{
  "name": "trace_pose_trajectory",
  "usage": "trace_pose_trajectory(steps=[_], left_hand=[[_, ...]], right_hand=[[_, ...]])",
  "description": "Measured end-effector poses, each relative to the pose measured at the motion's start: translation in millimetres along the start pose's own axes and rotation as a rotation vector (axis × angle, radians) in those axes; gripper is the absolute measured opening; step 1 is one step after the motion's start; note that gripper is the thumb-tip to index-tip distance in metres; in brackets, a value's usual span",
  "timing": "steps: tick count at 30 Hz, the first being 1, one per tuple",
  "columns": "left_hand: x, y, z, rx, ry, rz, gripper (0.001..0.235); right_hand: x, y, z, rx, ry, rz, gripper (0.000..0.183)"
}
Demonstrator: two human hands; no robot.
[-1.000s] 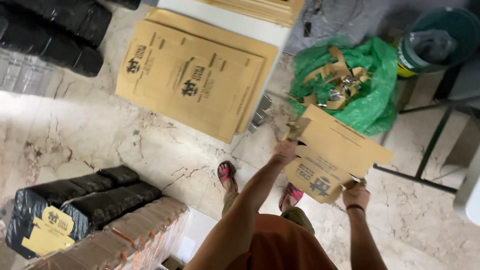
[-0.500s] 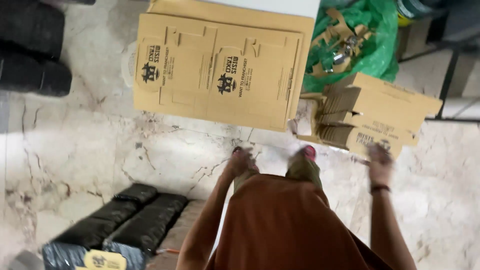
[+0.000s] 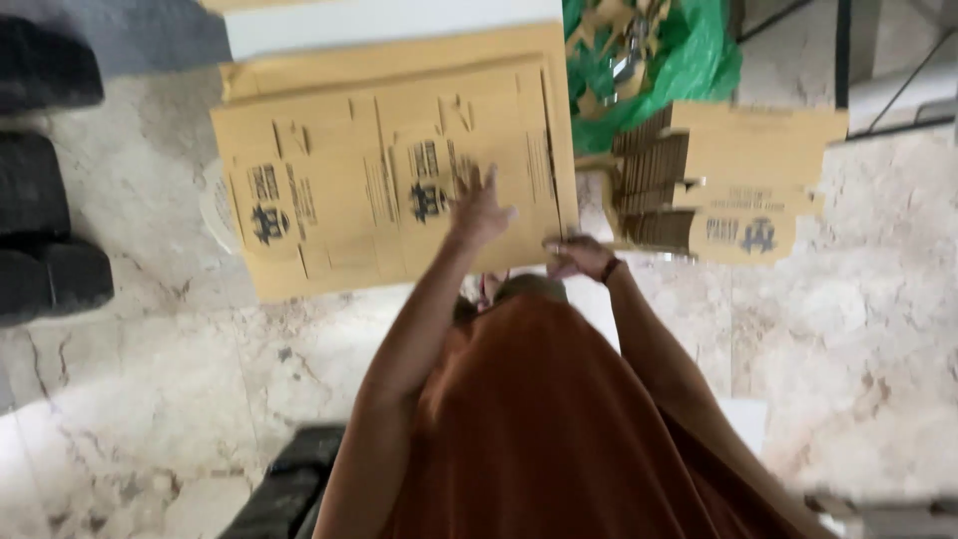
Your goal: Folding flat cardboard sheets into box inserts and stacking them in a factory setting.
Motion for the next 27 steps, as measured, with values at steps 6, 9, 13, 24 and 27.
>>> trace_pose_trajectory(steps=[6, 9, 13, 24, 27], left_hand=[[-28.9, -60.1, -9.4, 0.027, 0.021, 0.23, 0.096], [-41.0, -74.1, -2.4, 0.006, 0.204, 0.226, 0.095], [4.2, -50.8, -0.2, 0.087, 0.222, 0.186, 0.097], [-40.7, -12.0, 11.5, 0.359, 0.299, 0.351, 0.081], [-34.2, -9.3, 26.1, 0.374, 0.27, 0.305, 0.079]], right_hand=[[-11.0, 0.0, 12.1, 0.086, 0.049, -0.069, 0.113], [-9.8, 14.9, 17.6, 0.227, -0.015, -0.048, 0.107], [12.5, -33.4, -0.7, 0.167, -0.162, 0.346, 0.101], [-2.5, -105.0, 54.4, -0.239, -0.342, 1.098, 0.038], [9.0, -88.5, 37.0, -0.227, -0.386, 0.979, 0.041]])
Point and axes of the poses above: each hand's wrist, its own z-axis towards the middle knuckle, its own x-axis out of the palm, y = z × x, the point moved 3 cm from there along z, towards the middle knuckle, and after that the axes turned 5 degrees about y, right-handed, at the moved point
